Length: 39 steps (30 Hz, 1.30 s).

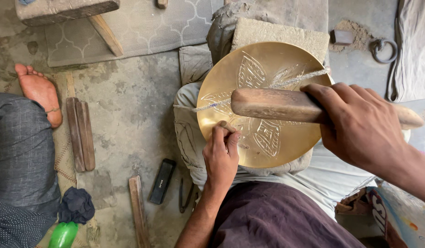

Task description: The person sits on the floor with a brass plate resting on a sandbag, holds a small punch against the plate's etched floral pattern, and repeatedly strikes the punch with a wooden mallet, repositioning the punch around the design to deepen the engraving.

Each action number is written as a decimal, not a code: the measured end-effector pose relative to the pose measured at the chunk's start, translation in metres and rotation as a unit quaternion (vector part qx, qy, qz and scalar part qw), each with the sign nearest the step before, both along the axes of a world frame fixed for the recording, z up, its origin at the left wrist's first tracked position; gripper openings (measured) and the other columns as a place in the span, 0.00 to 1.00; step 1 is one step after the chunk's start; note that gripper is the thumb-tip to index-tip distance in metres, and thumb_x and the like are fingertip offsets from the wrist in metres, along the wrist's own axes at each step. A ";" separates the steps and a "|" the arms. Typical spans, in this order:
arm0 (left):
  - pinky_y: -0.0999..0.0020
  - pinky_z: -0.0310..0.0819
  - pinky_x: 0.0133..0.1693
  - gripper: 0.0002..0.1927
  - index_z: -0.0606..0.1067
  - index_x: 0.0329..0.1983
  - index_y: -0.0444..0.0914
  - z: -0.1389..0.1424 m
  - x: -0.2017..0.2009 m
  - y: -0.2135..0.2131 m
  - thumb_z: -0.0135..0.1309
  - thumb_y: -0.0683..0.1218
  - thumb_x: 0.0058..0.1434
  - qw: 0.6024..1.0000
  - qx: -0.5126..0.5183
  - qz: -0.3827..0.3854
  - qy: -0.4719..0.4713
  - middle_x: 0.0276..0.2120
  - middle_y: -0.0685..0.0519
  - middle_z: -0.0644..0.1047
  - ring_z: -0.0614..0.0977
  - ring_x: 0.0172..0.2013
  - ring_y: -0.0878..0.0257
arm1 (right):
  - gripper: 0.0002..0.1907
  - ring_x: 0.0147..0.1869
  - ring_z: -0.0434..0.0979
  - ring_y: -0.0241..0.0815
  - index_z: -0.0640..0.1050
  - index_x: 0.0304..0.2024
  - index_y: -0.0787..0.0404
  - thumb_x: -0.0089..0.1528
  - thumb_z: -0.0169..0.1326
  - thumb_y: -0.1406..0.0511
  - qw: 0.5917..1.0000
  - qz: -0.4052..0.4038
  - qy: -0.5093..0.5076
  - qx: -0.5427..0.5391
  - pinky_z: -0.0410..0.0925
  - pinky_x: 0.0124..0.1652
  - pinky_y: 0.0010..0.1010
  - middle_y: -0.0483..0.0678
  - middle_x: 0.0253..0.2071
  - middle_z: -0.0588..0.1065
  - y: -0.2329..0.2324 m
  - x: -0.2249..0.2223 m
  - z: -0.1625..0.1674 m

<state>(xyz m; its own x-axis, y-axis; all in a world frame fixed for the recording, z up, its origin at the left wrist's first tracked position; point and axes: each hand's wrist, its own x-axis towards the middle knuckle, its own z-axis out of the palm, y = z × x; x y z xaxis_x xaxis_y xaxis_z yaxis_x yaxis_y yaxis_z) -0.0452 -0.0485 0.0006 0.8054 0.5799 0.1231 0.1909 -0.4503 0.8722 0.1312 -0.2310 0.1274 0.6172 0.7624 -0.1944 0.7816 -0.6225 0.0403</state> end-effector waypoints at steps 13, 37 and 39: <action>0.53 0.74 0.37 0.11 0.70 0.47 0.33 -0.007 0.000 -0.007 0.54 0.46 0.70 0.999 0.034 0.007 0.017 0.35 0.47 0.77 0.82 0.37 0.47 | 0.21 0.37 0.79 0.43 0.70 0.63 0.48 0.67 0.48 0.63 0.983 0.135 -0.109 -0.056 0.74 0.39 0.36 0.48 0.40 0.78 0.041 0.009 0.003; 0.54 0.75 0.35 0.12 0.70 0.47 0.33 -0.008 0.001 -0.003 0.56 0.46 0.68 0.998 0.045 -0.007 0.037 0.33 0.46 0.78 0.82 0.36 0.48 | 0.21 0.35 0.79 0.44 0.71 0.62 0.55 0.66 0.49 0.65 0.997 0.058 -0.019 0.053 0.73 0.37 0.39 0.51 0.41 0.78 0.040 0.006 0.007; 0.54 0.75 0.35 0.14 0.70 0.50 0.32 -0.007 0.000 -0.003 0.55 0.46 0.68 0.999 0.033 0.000 0.022 0.34 0.45 0.78 0.82 0.36 0.47 | 0.26 0.37 0.78 0.46 0.69 0.65 0.65 0.64 0.49 0.65 0.983 0.024 0.092 0.156 0.73 0.36 0.39 0.56 0.43 0.78 0.040 0.006 0.008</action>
<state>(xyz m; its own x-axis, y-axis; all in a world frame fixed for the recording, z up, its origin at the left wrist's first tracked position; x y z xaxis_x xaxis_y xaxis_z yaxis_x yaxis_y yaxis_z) -0.0452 -0.0519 -0.0066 0.8107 0.5719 0.1256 0.2291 -0.5072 0.8308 0.1375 -0.1907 0.1350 0.5560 0.8296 -0.0514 0.7859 -0.5448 -0.2925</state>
